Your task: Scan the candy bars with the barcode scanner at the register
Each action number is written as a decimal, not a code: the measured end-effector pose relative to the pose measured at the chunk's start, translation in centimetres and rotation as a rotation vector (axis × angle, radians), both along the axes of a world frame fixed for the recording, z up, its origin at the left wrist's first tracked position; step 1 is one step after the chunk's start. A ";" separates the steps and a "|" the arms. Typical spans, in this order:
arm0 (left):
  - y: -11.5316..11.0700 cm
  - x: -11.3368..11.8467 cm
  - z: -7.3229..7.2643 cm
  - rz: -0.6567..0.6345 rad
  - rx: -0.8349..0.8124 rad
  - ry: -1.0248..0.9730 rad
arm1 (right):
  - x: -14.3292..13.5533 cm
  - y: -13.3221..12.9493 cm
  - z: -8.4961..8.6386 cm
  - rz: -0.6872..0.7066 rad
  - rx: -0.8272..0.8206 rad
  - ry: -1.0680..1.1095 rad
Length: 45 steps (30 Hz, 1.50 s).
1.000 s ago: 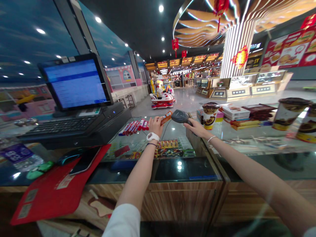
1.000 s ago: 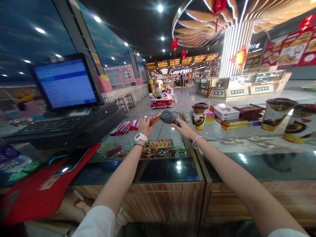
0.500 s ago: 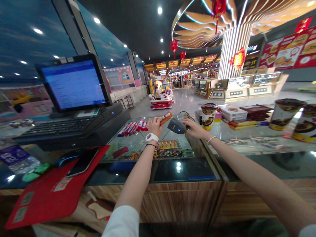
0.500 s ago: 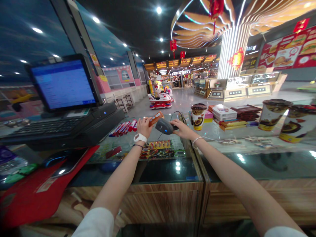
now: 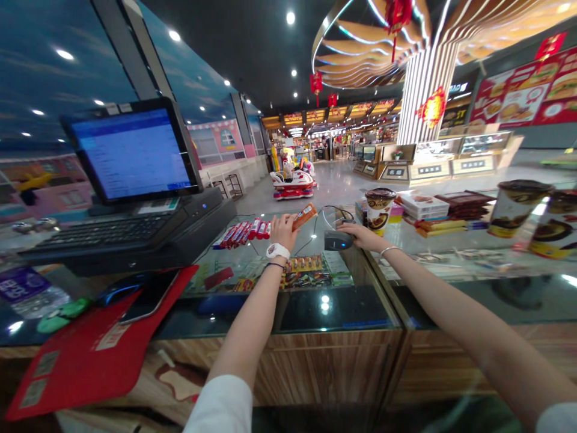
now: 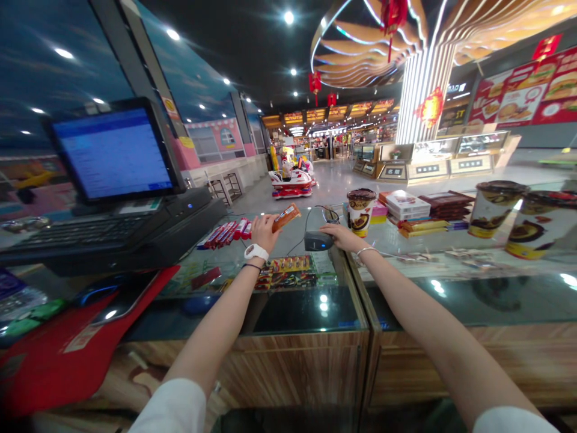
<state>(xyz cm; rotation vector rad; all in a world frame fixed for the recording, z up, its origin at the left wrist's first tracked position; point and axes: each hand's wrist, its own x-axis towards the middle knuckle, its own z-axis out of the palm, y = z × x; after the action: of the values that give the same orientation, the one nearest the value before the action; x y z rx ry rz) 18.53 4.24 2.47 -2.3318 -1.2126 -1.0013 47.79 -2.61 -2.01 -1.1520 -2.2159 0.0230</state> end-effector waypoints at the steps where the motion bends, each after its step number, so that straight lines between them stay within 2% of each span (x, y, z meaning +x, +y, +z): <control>1: -0.1 0.0 0.0 -0.002 0.001 0.003 | 0.2 0.1 -0.2 -0.012 -0.011 0.000; 9: -0.5 0.4 0.0 -0.025 -0.014 0.014 | 0.3 0.3 -0.7 -0.072 -0.083 0.065; 13: -0.8 0.7 0.2 -0.054 -0.052 0.003 | -0.2 -0.2 -0.1 -0.082 -0.097 0.085; 16: -1.1 0.9 0.5 -0.045 -0.069 -0.021 | -1.0 -0.8 1.0 -0.123 -0.023 0.137; 20: -1.1 1.0 0.7 0.003 -0.084 -0.109 | -3.9 -2.0 3.1 -0.209 0.164 0.133; 24: -0.4 0.4 0.6 0.066 -0.121 -0.186 | -8.9 -2.4 4.3 -0.227 0.206 0.037; 28: 0.2 -1.1 0.0 0.102 -0.183 -0.242 | -13.9 -0.8 3.8 -0.257 0.073 0.041; 32: 0.7 -2.7 -0.7 0.140 -0.302 -0.284 | -17.2 0.9 3.0 -0.356 -0.039 -0.006; 35: 0.9 -3.3 -1.2 0.151 -0.362 -0.319 | -18.4 1.3 2.6 -0.443 -0.070 -0.057; 41: 0.9 -3.2 -1.6 0.230 -0.442 -0.220 | -19.5 1.6 1.7 -0.356 -0.172 -0.065; 45: 0.5 -3.1 -1.9 0.259 -0.507 -0.128 | -19.9 2.1 1.3 -0.374 -0.256 -0.016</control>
<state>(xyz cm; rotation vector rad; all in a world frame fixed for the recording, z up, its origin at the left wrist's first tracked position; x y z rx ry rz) 15.44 4.74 0.61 -2.3945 -1.9520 -0.8348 27.90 -0.47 -0.75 -1.6971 -2.0186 0.1449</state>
